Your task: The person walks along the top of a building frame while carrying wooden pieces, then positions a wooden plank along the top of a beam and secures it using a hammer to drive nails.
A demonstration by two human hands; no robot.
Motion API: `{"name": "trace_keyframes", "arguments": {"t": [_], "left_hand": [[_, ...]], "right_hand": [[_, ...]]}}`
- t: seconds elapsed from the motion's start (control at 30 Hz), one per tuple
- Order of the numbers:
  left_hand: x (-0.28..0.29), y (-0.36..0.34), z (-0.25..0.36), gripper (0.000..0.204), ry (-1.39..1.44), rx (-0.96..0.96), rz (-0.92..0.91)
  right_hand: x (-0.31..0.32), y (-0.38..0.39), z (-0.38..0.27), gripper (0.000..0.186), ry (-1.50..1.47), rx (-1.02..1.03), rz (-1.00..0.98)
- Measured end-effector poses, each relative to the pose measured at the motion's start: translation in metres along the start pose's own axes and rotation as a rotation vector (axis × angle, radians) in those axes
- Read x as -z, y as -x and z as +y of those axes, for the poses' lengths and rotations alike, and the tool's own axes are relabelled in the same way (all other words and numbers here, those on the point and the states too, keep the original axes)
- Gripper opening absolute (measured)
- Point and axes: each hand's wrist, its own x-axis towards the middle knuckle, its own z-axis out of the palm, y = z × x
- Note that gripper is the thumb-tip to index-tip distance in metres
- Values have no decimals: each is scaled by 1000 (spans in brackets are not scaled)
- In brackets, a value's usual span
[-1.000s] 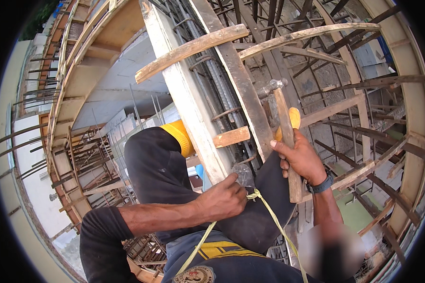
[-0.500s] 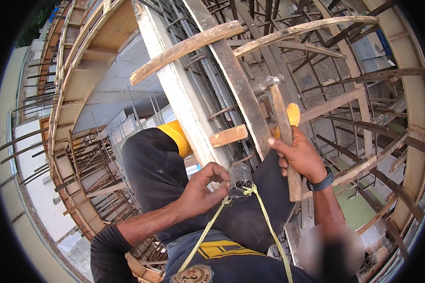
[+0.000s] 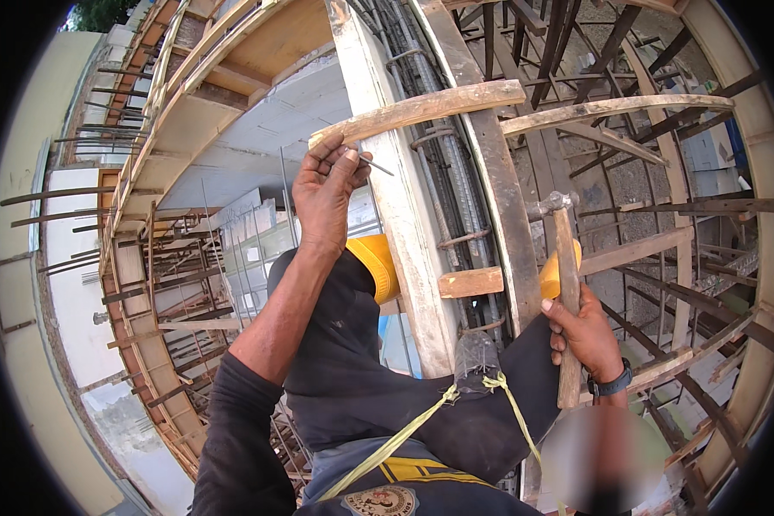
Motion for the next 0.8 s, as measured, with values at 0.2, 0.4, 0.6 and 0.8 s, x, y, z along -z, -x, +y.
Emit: {"name": "trace_keyframes", "arguments": {"t": [0.2,0.4,0.6,0.8], "left_hand": [[8,-42,12,38,-21,-56,34],[-31,74,20,20,-273,190,-620],[-30,178,14,29,-709,-352,-1248],[-39,195,6,28,-1156,-535,-1464]], "right_hand": [[-5,-1,-3,44,8,-25,20],[-3,-4,2,45,69,-55,56],[-4,-6,-4,45,88,8,14],[0,-5,0,45,81,41,23]]}}
